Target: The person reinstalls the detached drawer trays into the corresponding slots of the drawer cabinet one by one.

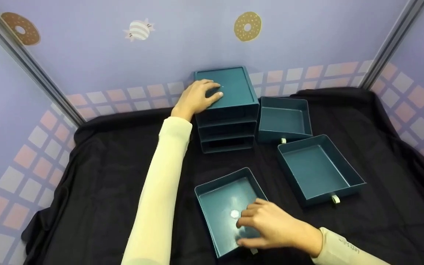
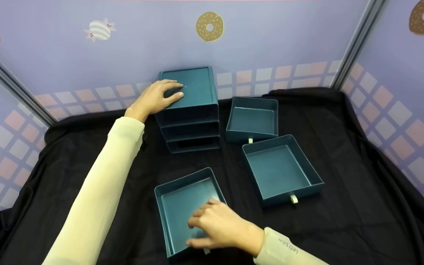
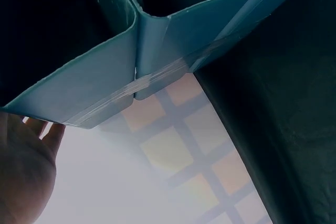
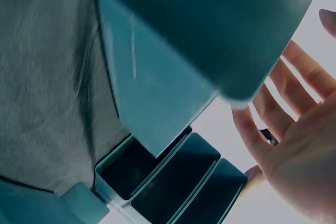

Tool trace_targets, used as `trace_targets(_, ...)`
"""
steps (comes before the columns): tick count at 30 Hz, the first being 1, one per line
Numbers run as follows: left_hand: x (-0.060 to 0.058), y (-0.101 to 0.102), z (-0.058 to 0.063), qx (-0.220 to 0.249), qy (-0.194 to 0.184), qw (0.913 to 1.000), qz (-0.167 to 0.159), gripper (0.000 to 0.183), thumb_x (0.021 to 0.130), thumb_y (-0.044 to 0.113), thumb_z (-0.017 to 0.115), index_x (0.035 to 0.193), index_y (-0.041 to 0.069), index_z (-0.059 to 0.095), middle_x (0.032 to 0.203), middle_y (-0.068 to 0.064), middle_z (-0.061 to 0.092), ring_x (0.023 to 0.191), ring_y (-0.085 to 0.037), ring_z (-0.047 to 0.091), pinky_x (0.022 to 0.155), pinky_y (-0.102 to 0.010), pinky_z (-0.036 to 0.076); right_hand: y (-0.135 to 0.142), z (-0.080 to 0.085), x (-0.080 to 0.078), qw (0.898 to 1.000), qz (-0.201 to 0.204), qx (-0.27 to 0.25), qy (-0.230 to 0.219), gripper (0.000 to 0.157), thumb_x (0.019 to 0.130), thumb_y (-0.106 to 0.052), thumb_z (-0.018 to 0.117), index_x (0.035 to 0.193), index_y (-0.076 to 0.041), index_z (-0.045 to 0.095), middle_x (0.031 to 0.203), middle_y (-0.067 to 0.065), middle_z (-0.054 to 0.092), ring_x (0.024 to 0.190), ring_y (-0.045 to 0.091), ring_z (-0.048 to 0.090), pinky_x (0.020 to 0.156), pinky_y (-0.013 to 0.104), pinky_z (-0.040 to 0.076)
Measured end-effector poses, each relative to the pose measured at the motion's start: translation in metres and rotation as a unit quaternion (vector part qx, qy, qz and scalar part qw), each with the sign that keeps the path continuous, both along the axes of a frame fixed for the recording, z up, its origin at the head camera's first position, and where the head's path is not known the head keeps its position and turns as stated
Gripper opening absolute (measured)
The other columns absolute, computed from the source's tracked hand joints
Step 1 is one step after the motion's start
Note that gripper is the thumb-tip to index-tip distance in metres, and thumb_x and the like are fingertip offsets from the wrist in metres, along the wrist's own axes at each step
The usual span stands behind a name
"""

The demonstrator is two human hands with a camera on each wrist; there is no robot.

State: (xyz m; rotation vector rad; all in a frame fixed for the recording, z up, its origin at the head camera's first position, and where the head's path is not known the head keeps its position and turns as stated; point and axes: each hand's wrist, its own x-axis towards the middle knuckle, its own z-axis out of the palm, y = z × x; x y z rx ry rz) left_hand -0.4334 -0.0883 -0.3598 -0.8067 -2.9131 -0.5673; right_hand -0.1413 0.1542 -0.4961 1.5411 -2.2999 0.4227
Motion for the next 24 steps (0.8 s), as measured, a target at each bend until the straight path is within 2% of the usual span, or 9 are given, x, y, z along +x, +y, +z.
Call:
trace_targets(6, 0.001, 0.000, 0.005, -0.007, 0.009, 0.9999, 0.010, 0.057, 0.109, 0.055, 0.051, 0.156, 0.024, 0.056, 0.165, -0.006, 0.046, 0.154, -0.028, 0.039, 0.129, -0.046, 0.031, -0.002, 0.002, 0.005, 0.997, 0.056, 0.028, -0.033, 0.026, 0.090, -0.049, 0.081, 0.097, -0.025, 0.074, 0.087, -0.016, 0.066, 0.076, 0.004, 0.059, 0.071, 0.022, 0.045)
trace_targets(13, -0.002, 0.007, 0.009, -0.016, 0.020, 0.9997, 0.005, 0.056, 0.110, 0.054, 0.051, 0.157, 0.022, 0.055, 0.165, -0.006, 0.046, 0.154, -0.027, 0.040, 0.129, -0.044, 0.031, -0.004, -0.002, 0.009, 0.997, 0.065, 0.043, -0.019, 0.025, 0.086, -0.042, 0.087, 0.096, -0.025, 0.072, 0.088, -0.015, 0.062, 0.077, 0.005, 0.057, 0.071, 0.021, 0.045)
trace_targets(18, -0.001, 0.009, 0.004, -0.021, 0.015, 0.9996, 0.009, 0.057, 0.110, 0.054, 0.050, 0.157, 0.023, 0.054, 0.165, -0.006, 0.046, 0.154, -0.027, 0.040, 0.129, -0.044, 0.030, -0.002, -0.009, 0.012, 0.996, 0.075, 0.046, -0.021, 0.023, 0.082, -0.031, 0.088, 0.094, -0.024, 0.070, 0.085, -0.014, 0.058, 0.075, 0.006, 0.056, 0.070, 0.021, 0.044)
trace_targets(24, 0.002, 0.004, -0.007, -0.015, 0.013, 0.9996, 0.022, 0.056, 0.110, 0.054, 0.049, 0.157, 0.023, 0.054, 0.165, -0.005, 0.046, 0.154, -0.027, 0.040, 0.130, -0.043, 0.029, 0.000, -0.014, 0.016, 0.995, 0.084, 0.044, -0.030, 0.022, 0.080, -0.014, 0.086, 0.092, -0.021, 0.069, 0.082, -0.012, 0.056, 0.074, 0.007, 0.056, 0.069, 0.022, 0.046)
